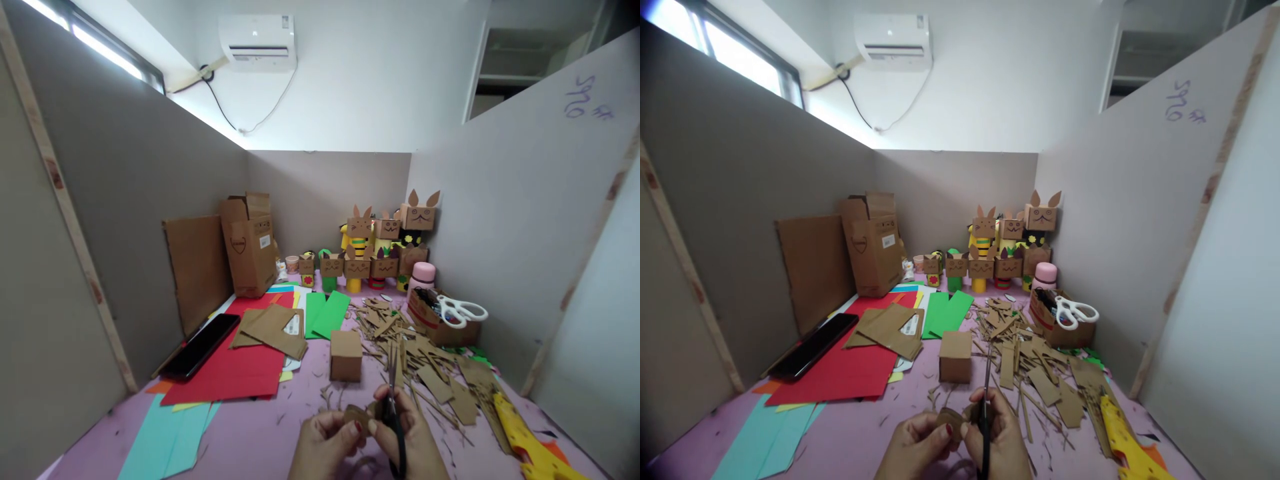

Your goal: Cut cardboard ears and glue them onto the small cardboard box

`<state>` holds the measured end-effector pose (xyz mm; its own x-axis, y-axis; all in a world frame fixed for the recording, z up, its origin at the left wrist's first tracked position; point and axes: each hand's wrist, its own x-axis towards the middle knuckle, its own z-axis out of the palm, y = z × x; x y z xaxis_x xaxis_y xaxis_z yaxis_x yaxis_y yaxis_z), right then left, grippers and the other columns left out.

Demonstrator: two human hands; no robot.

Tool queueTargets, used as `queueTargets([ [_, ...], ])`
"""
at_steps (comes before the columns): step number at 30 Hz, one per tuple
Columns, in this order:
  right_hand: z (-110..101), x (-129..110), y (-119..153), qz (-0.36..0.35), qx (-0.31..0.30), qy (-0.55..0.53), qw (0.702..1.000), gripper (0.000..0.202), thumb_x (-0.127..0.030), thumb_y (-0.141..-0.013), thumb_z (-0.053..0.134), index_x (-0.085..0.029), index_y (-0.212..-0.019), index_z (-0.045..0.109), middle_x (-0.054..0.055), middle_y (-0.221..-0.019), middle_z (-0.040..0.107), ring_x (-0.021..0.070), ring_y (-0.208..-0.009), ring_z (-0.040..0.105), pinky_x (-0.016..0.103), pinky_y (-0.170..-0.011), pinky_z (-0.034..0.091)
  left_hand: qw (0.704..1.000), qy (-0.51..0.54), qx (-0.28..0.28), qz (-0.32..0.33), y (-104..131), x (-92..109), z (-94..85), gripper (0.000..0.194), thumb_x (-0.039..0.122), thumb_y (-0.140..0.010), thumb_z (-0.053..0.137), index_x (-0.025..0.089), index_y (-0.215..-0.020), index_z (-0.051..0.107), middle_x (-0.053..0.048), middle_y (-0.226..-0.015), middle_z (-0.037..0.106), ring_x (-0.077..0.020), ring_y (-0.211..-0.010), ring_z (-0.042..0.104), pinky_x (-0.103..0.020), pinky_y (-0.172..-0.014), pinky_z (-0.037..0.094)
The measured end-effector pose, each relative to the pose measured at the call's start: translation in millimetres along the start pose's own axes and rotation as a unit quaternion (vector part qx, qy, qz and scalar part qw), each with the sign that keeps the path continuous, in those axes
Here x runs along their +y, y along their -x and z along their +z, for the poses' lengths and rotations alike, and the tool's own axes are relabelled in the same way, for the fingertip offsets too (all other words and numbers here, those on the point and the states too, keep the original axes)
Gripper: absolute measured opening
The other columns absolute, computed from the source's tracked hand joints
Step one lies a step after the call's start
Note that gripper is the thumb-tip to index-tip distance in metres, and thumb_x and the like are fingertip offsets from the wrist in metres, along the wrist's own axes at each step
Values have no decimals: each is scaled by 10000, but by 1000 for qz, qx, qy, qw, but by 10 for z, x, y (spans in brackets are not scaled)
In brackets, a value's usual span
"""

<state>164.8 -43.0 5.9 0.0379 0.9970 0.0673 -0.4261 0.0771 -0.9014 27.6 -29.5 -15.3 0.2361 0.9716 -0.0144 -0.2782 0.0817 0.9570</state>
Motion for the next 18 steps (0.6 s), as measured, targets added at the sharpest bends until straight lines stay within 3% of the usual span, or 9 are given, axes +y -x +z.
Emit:
queueTargets([
  [5,-53,90,-25,-10,-36,-4,999,371,-221,-588,822,-199,-815,530,-63,-595,622,119,-552,552,232,-556,428,1000,-10,18,2,-2,-17,-10,460,537,-517,786,92,-559,681,-29,-494,578,-95,-483,443,-233,-503,299],
  [18,-56,262,-86,-19,-16,14,1000,482,-411,-531,843,-218,-825,514,-48,-595,600,130,-523,535,239,-506,410,999,10,48,0,29,39,30,449,528,-500,796,106,-568,658,2,-471,578,-89,-474,460,-223,-516,330],
])
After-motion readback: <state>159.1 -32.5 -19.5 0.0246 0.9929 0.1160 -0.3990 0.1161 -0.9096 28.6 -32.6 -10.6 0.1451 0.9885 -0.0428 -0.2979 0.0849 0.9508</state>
